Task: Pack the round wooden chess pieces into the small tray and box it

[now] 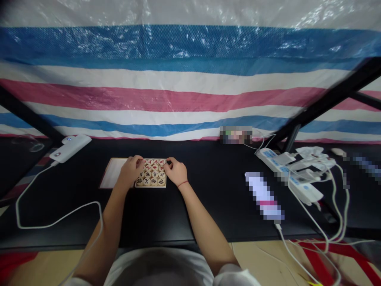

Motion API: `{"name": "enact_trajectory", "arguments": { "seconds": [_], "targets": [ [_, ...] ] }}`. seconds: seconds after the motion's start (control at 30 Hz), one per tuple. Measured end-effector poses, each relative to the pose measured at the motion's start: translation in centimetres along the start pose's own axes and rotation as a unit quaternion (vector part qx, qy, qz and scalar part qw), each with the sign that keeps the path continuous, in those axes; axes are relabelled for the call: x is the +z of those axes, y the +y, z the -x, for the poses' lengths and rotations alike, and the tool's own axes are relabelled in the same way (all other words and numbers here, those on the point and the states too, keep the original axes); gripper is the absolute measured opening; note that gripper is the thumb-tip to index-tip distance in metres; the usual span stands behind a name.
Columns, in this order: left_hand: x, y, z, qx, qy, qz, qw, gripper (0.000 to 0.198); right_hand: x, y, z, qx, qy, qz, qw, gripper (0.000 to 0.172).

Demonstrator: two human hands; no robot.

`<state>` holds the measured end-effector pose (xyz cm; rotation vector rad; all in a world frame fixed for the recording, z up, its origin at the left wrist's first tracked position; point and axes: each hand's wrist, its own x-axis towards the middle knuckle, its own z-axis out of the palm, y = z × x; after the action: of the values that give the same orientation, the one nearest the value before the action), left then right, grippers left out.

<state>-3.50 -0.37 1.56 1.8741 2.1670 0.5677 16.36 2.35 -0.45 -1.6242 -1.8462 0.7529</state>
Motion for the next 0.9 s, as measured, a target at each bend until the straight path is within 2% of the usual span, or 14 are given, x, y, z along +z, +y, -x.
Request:
{"name": "enact_trajectory", "arguments": {
  "seconds": [0.17,0.3,0.53,0.6,0.7,0.77,0.83,0.9],
  "targets": [
    [0.6,1.0,0.4,-0.03,0.041,-0.062,0.997,0.028,0.0,0.0,0.3,-0.003,-0.005,-0.011,1.0,0.025],
    [0.3,1.8,0.7,-0.048,0.04,-0.078,0.995,0.03,-0.1,-0.1,0.4,-0.004,-0.007,-0.014,1.0,0.025],
    [0.0,1.6,0.8,-0.019,0.038,-0.026,0.999,0.014,-0.1,0.4,0.1,-0.006,-0.016,-0.044,0.999,0.025],
    [-0.2,1.5,0.7,-0.005,0.054,0.0,0.999,0.011,-0.2,0.5,0.1,-0.015,-0.005,-0.065,0.998,0.025],
    [-0.4,1.6,0.6,0.018,0.132,0.123,0.983,0.01,-0.5,0.0,0.6,-0.092,0.054,-0.077,0.991,0.03],
    [-0.4,2.0,0.6,0.024,0.164,0.264,0.95,0.012,-0.5,-0.7,1.2,-0.175,0.077,-0.074,0.979,0.036],
    [-0.3,2.5,0.8,0.019,0.129,0.392,0.91,0.019,-0.4,-1.4,1.8,-0.25,0.075,-0.075,0.962,0.039],
    [0.0,3.1,1.0,0.017,0.053,0.473,0.879,0.023,-0.2,-2.0,2.2,-0.286,0.078,-0.084,0.951,0.035]
  ]
}}
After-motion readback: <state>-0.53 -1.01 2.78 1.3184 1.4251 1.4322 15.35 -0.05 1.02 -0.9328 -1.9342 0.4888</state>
